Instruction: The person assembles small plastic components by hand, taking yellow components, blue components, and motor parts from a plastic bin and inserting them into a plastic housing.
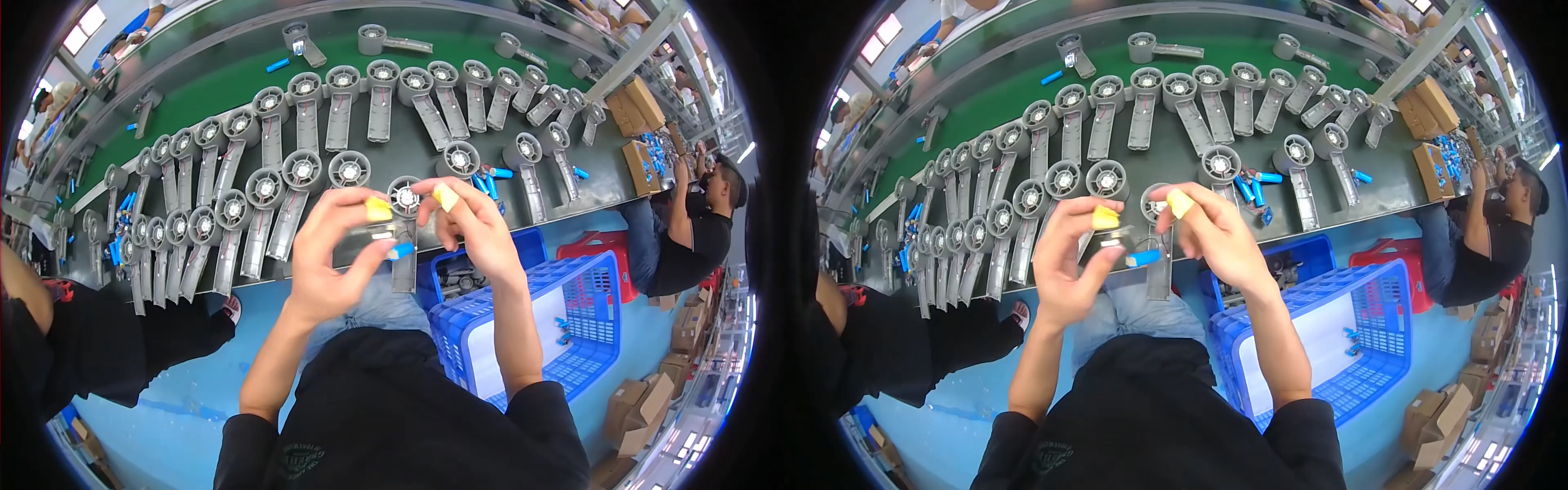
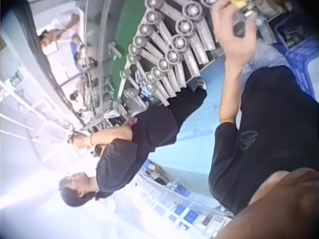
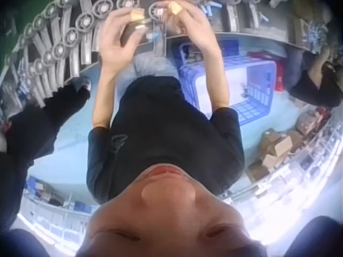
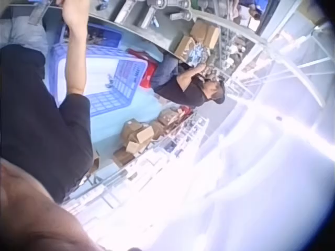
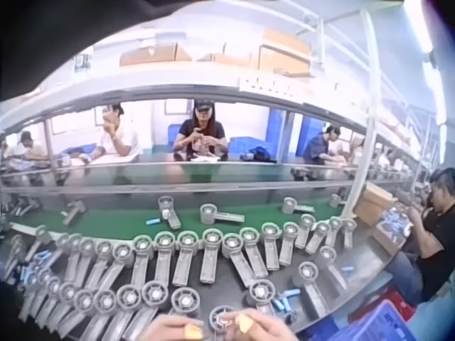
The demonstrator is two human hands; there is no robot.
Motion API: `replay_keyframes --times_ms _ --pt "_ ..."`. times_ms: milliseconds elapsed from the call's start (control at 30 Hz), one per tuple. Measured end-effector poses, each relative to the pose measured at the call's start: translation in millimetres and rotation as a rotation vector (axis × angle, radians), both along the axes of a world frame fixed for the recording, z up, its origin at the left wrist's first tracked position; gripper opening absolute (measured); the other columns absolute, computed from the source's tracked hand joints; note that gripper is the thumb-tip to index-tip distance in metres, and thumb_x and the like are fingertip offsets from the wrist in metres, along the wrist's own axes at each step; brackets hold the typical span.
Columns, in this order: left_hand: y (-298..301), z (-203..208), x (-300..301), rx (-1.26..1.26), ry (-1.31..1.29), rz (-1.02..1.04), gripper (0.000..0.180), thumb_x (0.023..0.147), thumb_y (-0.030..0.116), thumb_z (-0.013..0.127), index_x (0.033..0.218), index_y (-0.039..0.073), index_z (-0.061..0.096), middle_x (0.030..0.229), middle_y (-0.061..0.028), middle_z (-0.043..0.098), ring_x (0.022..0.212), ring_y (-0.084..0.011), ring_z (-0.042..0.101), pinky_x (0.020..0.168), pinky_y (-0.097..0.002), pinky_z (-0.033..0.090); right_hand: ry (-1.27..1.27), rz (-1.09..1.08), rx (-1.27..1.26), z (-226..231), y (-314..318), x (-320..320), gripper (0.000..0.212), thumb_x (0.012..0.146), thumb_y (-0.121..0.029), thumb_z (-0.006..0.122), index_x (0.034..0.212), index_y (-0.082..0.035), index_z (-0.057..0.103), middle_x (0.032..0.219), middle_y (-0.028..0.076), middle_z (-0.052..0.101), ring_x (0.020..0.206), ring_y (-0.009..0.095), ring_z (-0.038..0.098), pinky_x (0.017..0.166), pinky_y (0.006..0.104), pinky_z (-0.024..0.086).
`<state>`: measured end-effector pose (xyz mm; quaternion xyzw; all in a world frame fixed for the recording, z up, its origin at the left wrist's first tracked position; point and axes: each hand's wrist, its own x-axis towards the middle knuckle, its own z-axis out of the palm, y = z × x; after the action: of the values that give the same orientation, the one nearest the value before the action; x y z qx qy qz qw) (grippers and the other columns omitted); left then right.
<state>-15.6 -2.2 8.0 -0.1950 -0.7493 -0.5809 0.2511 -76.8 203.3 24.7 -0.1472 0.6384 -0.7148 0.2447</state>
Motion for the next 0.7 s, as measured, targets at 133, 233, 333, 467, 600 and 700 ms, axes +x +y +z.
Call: replay_keyframes --times_ms 133,233,333,467,600,700 --pt "1 -12 17 0.490 -0.372 -0.162 0.030 0.092 -0.004 0.057 0.122 -0.001 0.055 0.108 -0.0135 0.063 0.082 -0.0178 0.063 0.075 -0.0281 0.051 0.135 -0.255 0.188 -28 17 23 0.026 0.102 -0.012 0.051 0.122 -0.002 0.063 0.087 0.000 0.065 0.058 0.002 0.044 0.052 0.0179 0.034" --pt "5 -19 17 0.062 -0.399 -0.022 0.023 0.090 -0.004 0.058 0.112 -0.001 0.061 0.087 -0.0079 0.058 0.062 -0.0114 0.054 0.057 -0.0250 0.045 0.160 -0.367 0.254 -50 22 44 0.024 0.098 -0.006 0.056 0.119 -0.003 0.065 0.086 -0.001 0.064 0.061 0.001 0.045 0.053 0.0173 0.034" --pt "23 -26 17 -0.173 -0.386 0.089 0.013 0.084 0.002 0.068 0.097 0.001 0.068 0.075 -0.0074 0.055 0.055 -0.0149 0.054 0.050 -0.0306 0.042 0.231 -0.451 0.332 -70 24 56 0.023 0.094 -0.002 0.061 0.116 -0.002 0.066 0.089 -0.002 0.062 0.063 0.000 0.046 0.054 0.0173 0.035" --pt "41 -41 19 -0.468 -0.341 0.238 0.017 0.082 0.015 0.077 0.093 0.006 0.069 0.077 -0.0098 0.060 0.060 -0.0281 0.061 0.052 -0.0376 0.046 0.336 -0.468 0.334 -69 8 59 0.022 0.086 0.003 0.063 0.107 0.000 0.069 0.089 0.004 0.063 0.056 0.005 0.045 0.053 0.0211 0.037" --pt "46 -54 19 -0.416 -0.321 0.262 0.017 0.083 0.015 0.075 0.097 0.006 0.070 0.077 -0.0108 0.058 0.058 -0.0298 0.060 0.052 -0.0385 0.046 0.396 -0.372 0.287 -67 4 50 0.022 0.089 0.005 0.061 0.110 0.002 0.069 0.105 0.005 0.065 0.063 0.002 0.050 0.054 0.0185 0.039" --pt "40 -52 19 -0.412 -0.299 0.285 0.017 0.085 0.011 0.073 0.101 0.006 0.070 0.078 -0.0115 0.057 0.057 -0.0308 0.058 0.051 -0.0396 0.045 0.503 -0.234 0.323 -61 -4 40 0.028 0.086 0.004 0.061 0.112 -0.002 0.069 0.115 0.008 0.068 0.073 0.014 0.066 0.063 0.0248 0.052"
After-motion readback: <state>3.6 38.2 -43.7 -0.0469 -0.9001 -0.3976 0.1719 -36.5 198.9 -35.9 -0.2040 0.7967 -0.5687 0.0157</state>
